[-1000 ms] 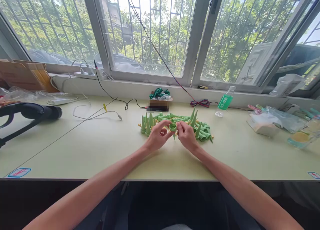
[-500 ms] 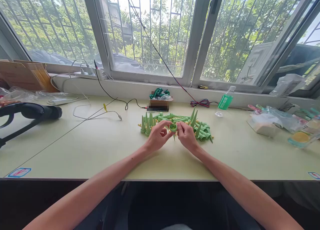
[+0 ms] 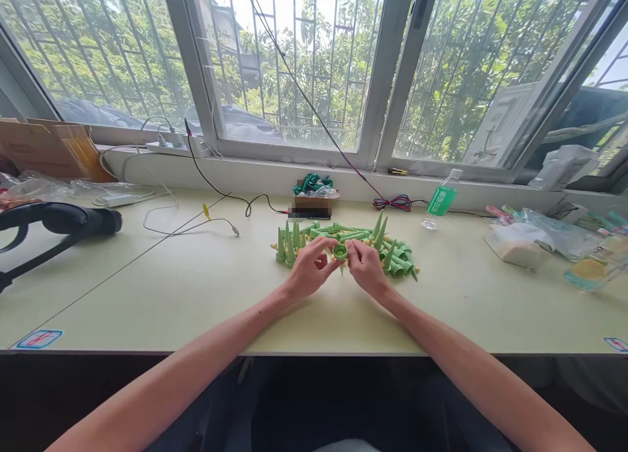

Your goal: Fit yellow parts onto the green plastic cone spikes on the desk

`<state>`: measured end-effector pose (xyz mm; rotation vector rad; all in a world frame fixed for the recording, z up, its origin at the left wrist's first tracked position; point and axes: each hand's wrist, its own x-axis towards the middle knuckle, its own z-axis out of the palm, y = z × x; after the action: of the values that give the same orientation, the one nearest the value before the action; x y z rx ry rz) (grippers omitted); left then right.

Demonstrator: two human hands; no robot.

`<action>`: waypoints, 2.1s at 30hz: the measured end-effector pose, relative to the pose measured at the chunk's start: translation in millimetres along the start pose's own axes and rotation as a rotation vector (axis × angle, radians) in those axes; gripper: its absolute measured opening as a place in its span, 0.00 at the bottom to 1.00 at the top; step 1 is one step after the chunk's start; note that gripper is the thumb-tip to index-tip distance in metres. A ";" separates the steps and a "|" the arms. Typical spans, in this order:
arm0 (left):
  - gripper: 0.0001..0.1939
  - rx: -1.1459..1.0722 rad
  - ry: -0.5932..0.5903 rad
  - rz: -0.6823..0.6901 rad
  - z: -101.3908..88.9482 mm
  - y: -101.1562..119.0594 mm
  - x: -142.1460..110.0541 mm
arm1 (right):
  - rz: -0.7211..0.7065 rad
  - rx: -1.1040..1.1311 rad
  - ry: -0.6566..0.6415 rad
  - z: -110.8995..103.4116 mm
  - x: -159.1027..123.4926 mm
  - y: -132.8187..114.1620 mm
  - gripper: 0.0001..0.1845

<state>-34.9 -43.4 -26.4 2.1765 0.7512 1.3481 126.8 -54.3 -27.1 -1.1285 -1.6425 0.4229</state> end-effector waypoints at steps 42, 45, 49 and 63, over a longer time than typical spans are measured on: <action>0.09 0.095 -0.045 0.149 -1.5 -3.8 -0.3 | 0.078 0.049 -0.072 0.5 1.5 3.1 0.21; 0.10 0.096 -0.046 0.144 -0.9 -2.4 -0.2 | 0.079 0.037 -0.070 0.4 1.5 2.5 0.21; 0.10 0.103 -0.054 0.126 -0.3 0.7 -0.2 | 0.077 0.014 -0.082 0.5 1.2 0.8 0.20; 0.17 0.154 -0.082 0.142 1.1 -4.0 -0.6 | 0.057 -0.068 -0.097 0.4 2.2 -0.6 0.20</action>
<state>-34.9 -41.0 -29.8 2.4304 0.7016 1.2976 126.2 -52.6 -25.5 -1.2242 -1.7233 0.4685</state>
